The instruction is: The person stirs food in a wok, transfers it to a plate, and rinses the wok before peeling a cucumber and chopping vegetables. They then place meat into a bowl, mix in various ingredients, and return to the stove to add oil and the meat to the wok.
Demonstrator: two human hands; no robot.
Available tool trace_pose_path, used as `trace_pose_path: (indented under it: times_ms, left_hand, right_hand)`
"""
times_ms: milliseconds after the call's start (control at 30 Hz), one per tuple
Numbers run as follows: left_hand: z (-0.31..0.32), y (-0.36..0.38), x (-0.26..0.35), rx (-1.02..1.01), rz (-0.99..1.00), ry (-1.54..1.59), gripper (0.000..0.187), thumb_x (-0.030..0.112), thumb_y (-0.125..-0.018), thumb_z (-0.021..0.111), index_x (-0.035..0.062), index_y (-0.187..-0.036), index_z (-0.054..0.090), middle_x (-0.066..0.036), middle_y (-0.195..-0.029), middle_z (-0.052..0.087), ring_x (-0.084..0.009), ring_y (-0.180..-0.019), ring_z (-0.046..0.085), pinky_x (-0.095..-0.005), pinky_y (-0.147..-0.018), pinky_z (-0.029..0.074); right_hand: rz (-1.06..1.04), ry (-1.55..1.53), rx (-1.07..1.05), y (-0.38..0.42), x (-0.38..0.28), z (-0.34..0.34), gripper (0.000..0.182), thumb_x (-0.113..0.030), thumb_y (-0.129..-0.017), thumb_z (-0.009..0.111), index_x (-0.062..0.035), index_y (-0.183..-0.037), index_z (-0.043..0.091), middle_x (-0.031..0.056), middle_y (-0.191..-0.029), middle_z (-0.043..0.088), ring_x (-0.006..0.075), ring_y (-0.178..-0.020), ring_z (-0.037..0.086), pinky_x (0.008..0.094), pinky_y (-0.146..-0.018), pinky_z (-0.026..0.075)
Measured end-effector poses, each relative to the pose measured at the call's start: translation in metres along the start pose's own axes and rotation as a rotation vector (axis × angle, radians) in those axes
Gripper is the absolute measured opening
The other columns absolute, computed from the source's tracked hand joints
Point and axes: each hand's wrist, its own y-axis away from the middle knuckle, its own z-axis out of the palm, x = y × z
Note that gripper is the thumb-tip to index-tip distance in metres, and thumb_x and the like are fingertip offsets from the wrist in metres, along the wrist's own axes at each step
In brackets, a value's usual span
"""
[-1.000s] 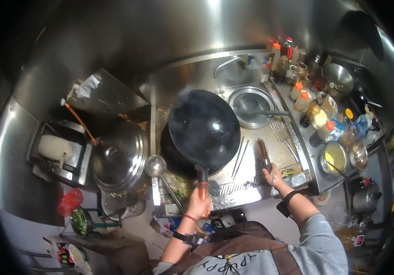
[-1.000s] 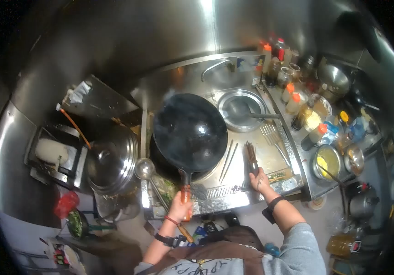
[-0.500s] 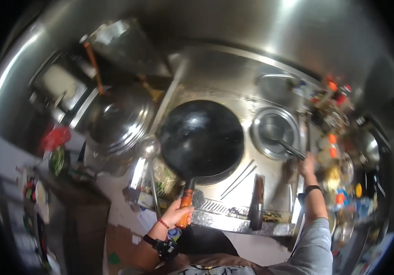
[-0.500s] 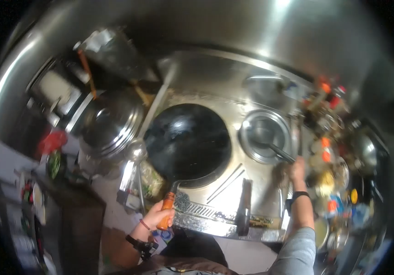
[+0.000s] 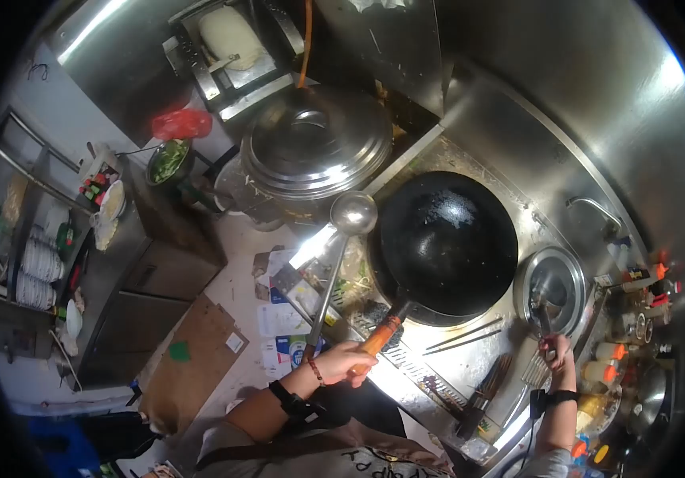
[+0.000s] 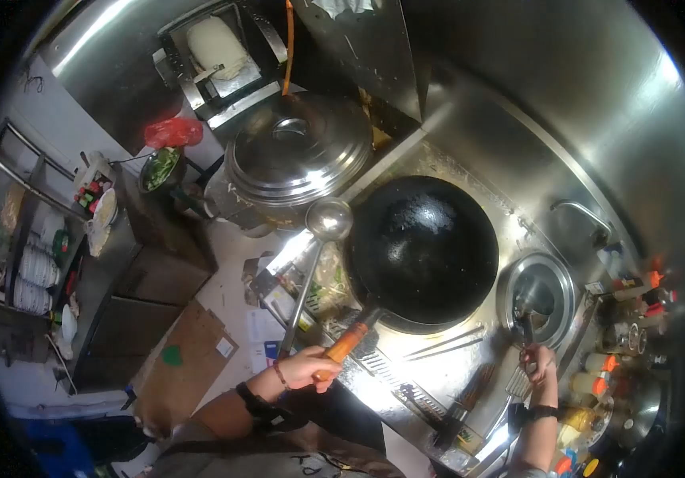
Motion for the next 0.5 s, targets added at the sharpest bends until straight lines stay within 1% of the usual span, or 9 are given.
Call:
trace_pose_path:
  times_ms: [33,67,133,167,300,333,367,433,500]
  left_hand:
    - [0.001,-0.001,0.002,0.02,-0.008,-0.009,0.013,0.013,-0.086,0.054,0.0024,-0.079,0.05,-0.004,-0.059,0.047,-0.0141,-0.045,0.046,-0.0292,-0.046,0.039]
    - [-0.008,-0.004,-0.003,-0.002,-0.011,0.002,0.013,0.012,-0.085,0.056,0.0022,-0.079,0.05,-0.004,-0.06,0.048,-0.0141,-0.045,0.047,-0.0299,-0.046,0.039]
    - [-0.01,-0.002,-0.002,0.02,-0.007,-0.01,0.013,0.012,-0.083,0.058,0.0041,-0.079,0.048,-0.002,-0.059,0.046,-0.0126,-0.044,0.045,-0.0266,-0.044,0.037]
    - [-0.009,0.0,0.002,0.032,-0.013,-0.013,0.013,0.012,-0.083,0.058,0.0041,-0.078,0.048,-0.002,-0.059,0.046,-0.0126,-0.044,0.045,-0.0264,-0.043,0.037]
    - [-0.017,-0.003,0.01,-0.002,-0.039,-0.082,0.014,0.012,-0.083,0.059,0.0034,-0.077,0.05,-0.004,-0.06,0.051,-0.0147,-0.047,0.05,-0.0285,-0.046,0.043]
    - [-0.019,-0.002,0.013,-0.024,-0.046,-0.083,0.012,0.012,-0.082,0.06,0.0025,-0.079,0.053,-0.004,-0.061,0.052,-0.0149,-0.051,0.053,-0.0287,-0.049,0.046]
    - [-0.019,-0.004,0.016,-0.05,-0.049,-0.084,0.012,0.012,-0.082,0.06,0.0025,-0.079,0.053,-0.004,-0.061,0.052,-0.0149,-0.051,0.053,-0.0287,-0.049,0.046]
    - [-0.02,-0.001,0.013,-0.022,-0.044,0.021,0.011,0.011,-0.082,0.06,0.0017,-0.084,0.055,-0.005,-0.065,0.053,-0.0152,-0.056,0.055,-0.0293,-0.052,0.047]
    - [-0.03,-0.011,0.008,-0.039,-0.035,0.102,0.012,0.01,-0.081,0.06,0.0015,-0.088,0.056,-0.005,-0.07,0.054,-0.014,-0.058,0.054,-0.0287,-0.053,0.045]
  right_hand:
    - [-0.094,0.216,0.044,0.021,-0.001,0.001,0.011,-0.006,-0.079,0.049,0.0026,-0.075,0.054,0.0099,-0.06,0.052,0.0171,-0.046,0.049,0.0288,-0.037,0.038]
    - [-0.099,0.207,0.082,0.042,0.0,0.004,0.011,-0.006,-0.079,0.049,0.0026,-0.075,0.054,0.0099,-0.06,0.052,0.0171,-0.046,0.049,0.0288,-0.037,0.038]
    - [-0.162,0.219,0.231,0.088,-0.003,0.019,0.012,-0.005,-0.077,0.051,0.0059,-0.074,0.055,0.012,-0.057,0.052,0.02,-0.044,0.05,0.0321,-0.037,0.039]
    - [-0.17,0.192,0.309,0.11,-0.005,0.03,0.012,-0.005,-0.076,0.053,0.0058,-0.072,0.057,0.0118,-0.055,0.052,0.0202,-0.045,0.051,0.0314,-0.038,0.039]
    - [-0.285,0.36,0.32,0.147,0.016,0.015,0.015,-0.009,-0.076,0.057,0.0031,-0.068,0.058,0.01,-0.058,0.055,0.0189,-0.047,0.052,0.0291,-0.041,0.038]
    - [-0.264,0.315,0.347,0.163,0.017,0.023,0.01,-0.004,-0.073,0.053,0.0059,-0.072,0.057,0.013,-0.058,0.054,0.0204,-0.044,0.051,0.0315,-0.04,0.04]
    - [-0.287,0.294,0.356,0.17,0.027,0.016,0.011,-0.005,-0.074,0.053,0.0059,-0.074,0.056,0.0124,-0.06,0.054,0.0197,-0.045,0.051,0.0306,-0.04,0.039]
    - [-0.321,0.137,0.311,0.211,0.027,0.041,0.01,-0.006,-0.076,0.053,0.0042,-0.074,0.055,0.0107,-0.061,0.054,0.018,-0.045,0.051,0.0293,-0.04,0.039]
    - [-0.318,0.126,0.304,0.243,0.028,0.057,0.009,-0.006,-0.077,0.052,0.0022,-0.075,0.054,0.0092,-0.062,0.053,0.0164,-0.045,0.05,0.0278,-0.04,0.039]
